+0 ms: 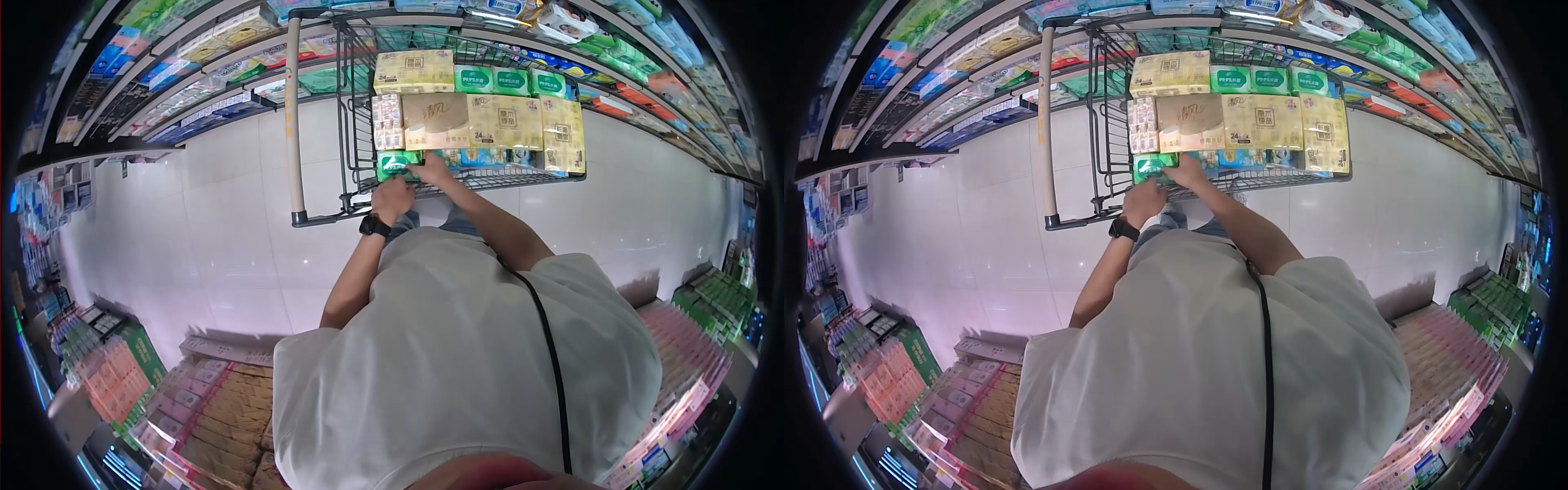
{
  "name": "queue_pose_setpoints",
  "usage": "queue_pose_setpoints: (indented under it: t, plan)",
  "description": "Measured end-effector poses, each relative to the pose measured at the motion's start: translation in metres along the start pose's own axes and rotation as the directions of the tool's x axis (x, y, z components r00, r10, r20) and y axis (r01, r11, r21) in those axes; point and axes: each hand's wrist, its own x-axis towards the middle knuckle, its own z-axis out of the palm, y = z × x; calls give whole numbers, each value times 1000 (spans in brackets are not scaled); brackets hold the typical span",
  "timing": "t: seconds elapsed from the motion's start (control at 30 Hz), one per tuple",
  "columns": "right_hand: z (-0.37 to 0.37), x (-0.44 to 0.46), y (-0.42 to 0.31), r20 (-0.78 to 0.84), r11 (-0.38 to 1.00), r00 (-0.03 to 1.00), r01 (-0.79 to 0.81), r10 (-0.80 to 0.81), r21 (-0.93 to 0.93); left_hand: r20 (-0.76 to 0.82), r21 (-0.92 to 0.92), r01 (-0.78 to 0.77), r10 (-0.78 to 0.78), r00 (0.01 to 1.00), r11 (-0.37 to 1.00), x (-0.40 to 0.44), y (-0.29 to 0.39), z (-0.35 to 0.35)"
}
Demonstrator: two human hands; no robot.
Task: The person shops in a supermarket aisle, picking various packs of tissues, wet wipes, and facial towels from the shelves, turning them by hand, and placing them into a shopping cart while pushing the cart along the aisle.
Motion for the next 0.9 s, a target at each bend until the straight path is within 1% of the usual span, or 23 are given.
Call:
queue_pose_setpoints:
  t: [0.03,0.07,0.1,0.17,0.2,0.23,0.27,0.3,0.37,0.4,0.47,0.53,0.6,0.67,0.8,0.9]
  plan:
    - [-3,-7,-5,-34,997,998,60,-62,-41,-3,-1,-7,7,1000,1000,0,0,0]
    - [-7,-11,-11,-41,996,999,11,-15,-93,23,25,-16,16,1000,1000,-1,0,1]
    - [-5,-9,-7,-44,995,999,12,-16,-98,48,48,-24,21,999,999,-1,0,0]
    - [-1,-5,0,-42,975,999,3,-13,-222,47,40,-35,33,998,999,-3,0,0]
    - [-9,-10,-7,-40,974,999,7,-17,-228,50,37,-44,43,998,998,-3,1,0]
    - [-22,-19,-22,96,990,995,-21,35,-141,44,32,-41,40,998,999,-4,1,0]
    - [-31,-25,-31,233,996,970,-63,75,-59,35,36,-36,34,999,999,-5,3,-1]
    - [-30,-19,-24,234,996,969,-60,73,-63,27,41,-32,31,999,999,-6,4,-2]
    - [-23,2,7,355,994,934,5,34,-108,25,34,-36,35,999,999,-7,4,-4]
    - [-23,2,9,353,993,935,3,38,-114,26,28,-41,41,999,999,-8,7,-4]
    - [-14,2,11,284,979,954,-42,98,-198,34,35,-37,36,999,999,-10,11,-3]
    - [-15,5,6,302,978,947,-53,113,-201,28,49,-26,24,999,998,-5,10,-2]
    - [-9,3,9,328,978,935,-70,133,-199,-25,97,-36,39,999,995,-4,5,7]
    - [0,6,24,200,952,980,85,-26,-293,-11,92,-29,30,999,995,-5,7,5]
    - [-9,-1,19,253,957,967,109,-39,-269,12,88,-13,12,1000,996,-7,13,-1]
    - [-9,2,18,269,940,960,160,-77,-302,26,99,-29,27,999,995,-6,12,-2]
